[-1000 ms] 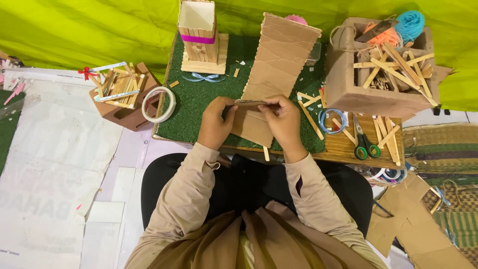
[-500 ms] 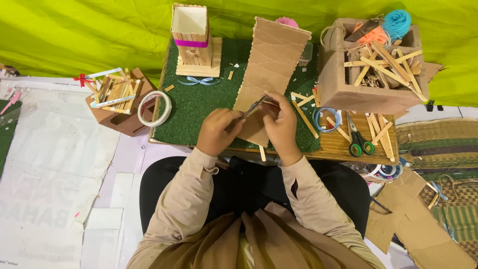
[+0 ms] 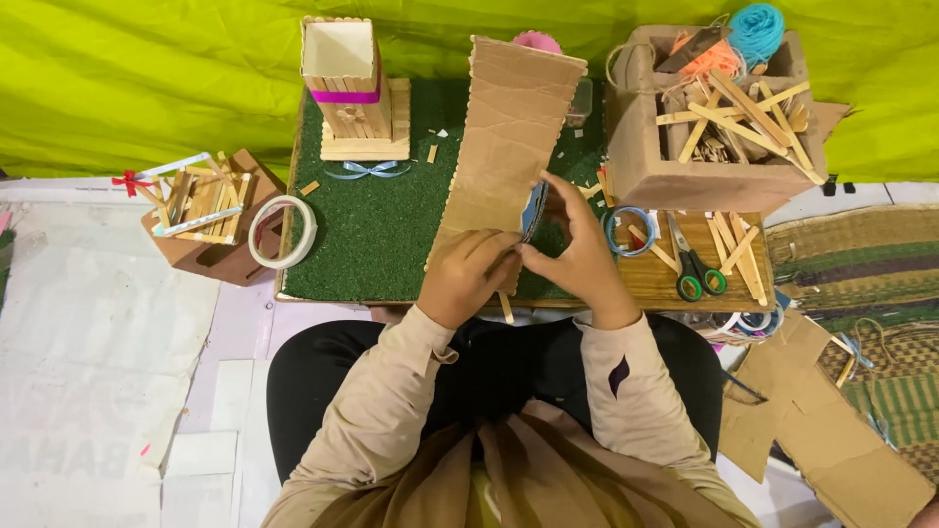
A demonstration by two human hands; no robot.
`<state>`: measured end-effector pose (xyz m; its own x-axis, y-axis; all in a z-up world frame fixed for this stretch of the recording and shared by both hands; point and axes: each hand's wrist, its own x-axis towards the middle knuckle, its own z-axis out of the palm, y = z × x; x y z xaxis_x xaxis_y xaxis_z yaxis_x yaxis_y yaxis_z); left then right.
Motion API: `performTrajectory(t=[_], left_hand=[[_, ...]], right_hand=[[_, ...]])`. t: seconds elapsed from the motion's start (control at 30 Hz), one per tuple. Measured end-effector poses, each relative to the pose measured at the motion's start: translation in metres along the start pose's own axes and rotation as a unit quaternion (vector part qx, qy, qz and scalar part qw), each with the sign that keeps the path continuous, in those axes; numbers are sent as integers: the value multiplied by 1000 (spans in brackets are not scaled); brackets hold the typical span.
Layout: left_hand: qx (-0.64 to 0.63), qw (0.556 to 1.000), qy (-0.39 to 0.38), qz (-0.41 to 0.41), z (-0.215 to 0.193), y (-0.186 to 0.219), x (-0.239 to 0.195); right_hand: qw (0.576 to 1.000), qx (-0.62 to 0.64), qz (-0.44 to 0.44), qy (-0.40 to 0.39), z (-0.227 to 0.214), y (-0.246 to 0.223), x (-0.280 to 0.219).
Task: Trimming excess cardboard from a handmade structure using scissors to ensure a proper fit.
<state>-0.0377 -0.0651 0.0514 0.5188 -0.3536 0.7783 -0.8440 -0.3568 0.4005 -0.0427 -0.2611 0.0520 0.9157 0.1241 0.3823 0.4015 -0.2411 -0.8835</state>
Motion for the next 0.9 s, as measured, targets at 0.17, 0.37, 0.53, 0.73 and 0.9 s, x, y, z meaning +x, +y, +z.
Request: performTrajectory(t=[0.17,0.37,0.53,0.73,0.9], left_hand=[[40,997,-52,-34,-23,-17,-3],[53,986,-146,-57,-44,-16,0],[47,982,-172,-58,-41,-19,-2],[82,981,-172,-32,-33,-25,-9],[63,984,-163,-36,-32,-26,-13]], right_hand=[[997,-76,0,0,-3,1,7],[992,-122,13,-28,-5,7,6],[996,-82,-3,-32,-7,1,6],[992,-103,3,-70,-12,1,9],[998,41,24,-51,-18,25,-2]])
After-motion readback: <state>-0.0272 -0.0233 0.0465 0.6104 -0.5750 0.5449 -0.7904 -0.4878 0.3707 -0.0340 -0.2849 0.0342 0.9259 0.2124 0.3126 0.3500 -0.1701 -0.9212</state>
